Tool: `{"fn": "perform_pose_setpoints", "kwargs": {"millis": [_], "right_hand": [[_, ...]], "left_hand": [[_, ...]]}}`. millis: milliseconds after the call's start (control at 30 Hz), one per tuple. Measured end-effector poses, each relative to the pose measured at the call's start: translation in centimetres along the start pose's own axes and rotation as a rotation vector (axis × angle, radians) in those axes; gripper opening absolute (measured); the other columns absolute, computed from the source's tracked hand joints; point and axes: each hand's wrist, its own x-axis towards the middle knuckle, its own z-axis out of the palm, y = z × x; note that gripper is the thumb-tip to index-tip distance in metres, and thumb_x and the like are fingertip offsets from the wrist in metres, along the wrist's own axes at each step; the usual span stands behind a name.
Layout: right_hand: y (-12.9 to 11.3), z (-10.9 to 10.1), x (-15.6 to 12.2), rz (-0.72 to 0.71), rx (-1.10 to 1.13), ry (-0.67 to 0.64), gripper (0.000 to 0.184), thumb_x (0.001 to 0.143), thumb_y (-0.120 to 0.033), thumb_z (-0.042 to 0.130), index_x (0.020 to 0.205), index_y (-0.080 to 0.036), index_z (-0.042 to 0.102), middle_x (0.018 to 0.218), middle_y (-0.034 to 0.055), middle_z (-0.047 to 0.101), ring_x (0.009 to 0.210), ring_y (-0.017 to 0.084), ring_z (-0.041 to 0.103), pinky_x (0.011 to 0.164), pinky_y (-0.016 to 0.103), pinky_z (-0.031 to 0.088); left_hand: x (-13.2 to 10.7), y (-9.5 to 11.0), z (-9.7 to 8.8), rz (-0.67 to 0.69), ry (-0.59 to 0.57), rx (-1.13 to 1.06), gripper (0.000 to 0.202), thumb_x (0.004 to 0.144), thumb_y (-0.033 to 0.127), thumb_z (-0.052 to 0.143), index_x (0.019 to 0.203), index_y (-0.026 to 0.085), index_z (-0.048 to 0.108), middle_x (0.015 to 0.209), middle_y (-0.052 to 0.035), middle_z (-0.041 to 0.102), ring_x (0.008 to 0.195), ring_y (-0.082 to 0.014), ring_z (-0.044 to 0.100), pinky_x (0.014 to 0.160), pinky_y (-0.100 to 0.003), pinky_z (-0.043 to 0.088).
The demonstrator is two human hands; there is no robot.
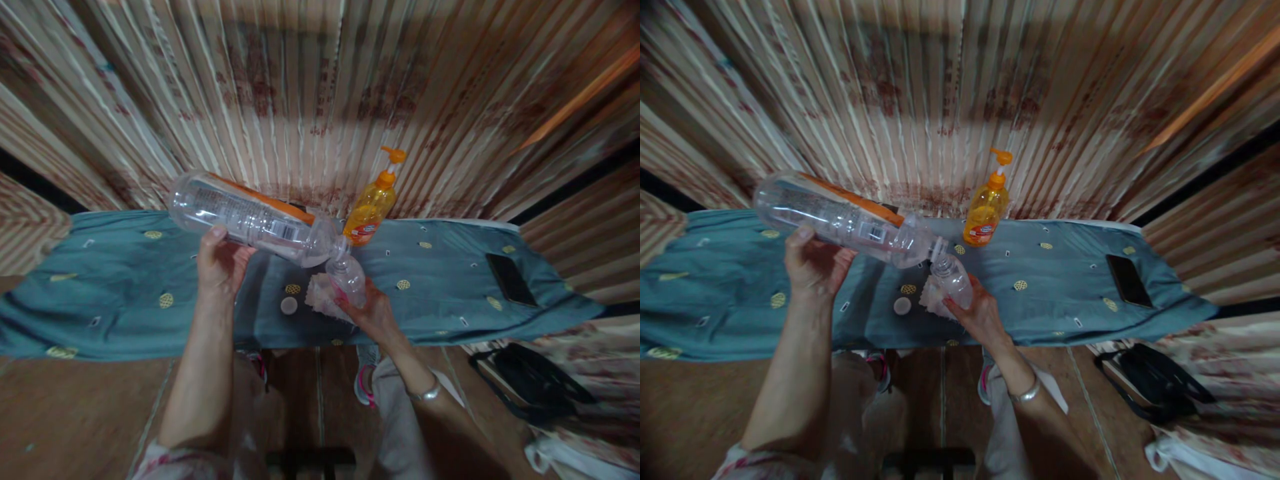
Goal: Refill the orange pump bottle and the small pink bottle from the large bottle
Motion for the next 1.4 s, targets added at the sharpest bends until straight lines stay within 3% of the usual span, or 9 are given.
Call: {"fn": "perform_pose_setpoints", "kwargs": {"millis": [333,733,1100,1400], "right_hand": [[-0.3,-0.2,0.0,0.022,0.032,-0.034,0.05,0.085,-0.046,0.078,0.129,-0.026,0.065,0.112,0.0111,0.083,0.104,0.038,0.081,0.088,0.049,0.067],[-0.5,-0.2,0.0,0.053,0.073,-0.036,0.049,0.084,-0.045,0.08,0.126,-0.023,0.066,0.113,0.0124,0.083,0.104,0.036,0.081,0.092,0.054,0.066],[-0.5,-0.1,0.1,0.082,0.088,-0.028,0.055,0.079,-0.048,0.081,0.126,-0.023,0.067,0.114,0.0138,0.083,0.105,0.04,0.08,0.091,0.055,0.065],[-0.4,-0.2,0.0,0.086,0.097,-0.032,0.056,0.079,-0.049,0.081,0.126,-0.021,0.067,0.115,0.0159,0.082,0.107,0.04,0.079,0.095,0.055,0.063]], "left_hand": [[0.1,0.1,0.0,0.015,-0.012,-0.013,0.039,0.058,0.038,0.082,0.094,0.03,0.069,0.092,-0.0049,0.076,0.102,-0.0316,0.074,0.081,-0.044,0.067],[0.2,0.0,-0.3,0.022,-0.038,-0.009,0.046,0.059,0.039,0.082,0.103,0.029,0.07,0.091,-0.0038,0.074,0.101,-0.029,0.073,0.086,-0.043,0.066],[0.5,-0.2,-1.0,0.004,-0.036,-0.02,0.031,0.058,0.038,0.085,0.082,0.026,0.069,0.085,-0.0028,0.077,0.088,-0.0253,0.07,0.069,-0.036,0.062],[0.4,0.0,-0.9,0.017,-0.074,0.0,0.035,0.06,0.042,0.086,0.088,0.027,0.071,0.082,-0.0049,0.075,0.094,-0.0295,0.072,0.076,-0.043,0.066]]}}
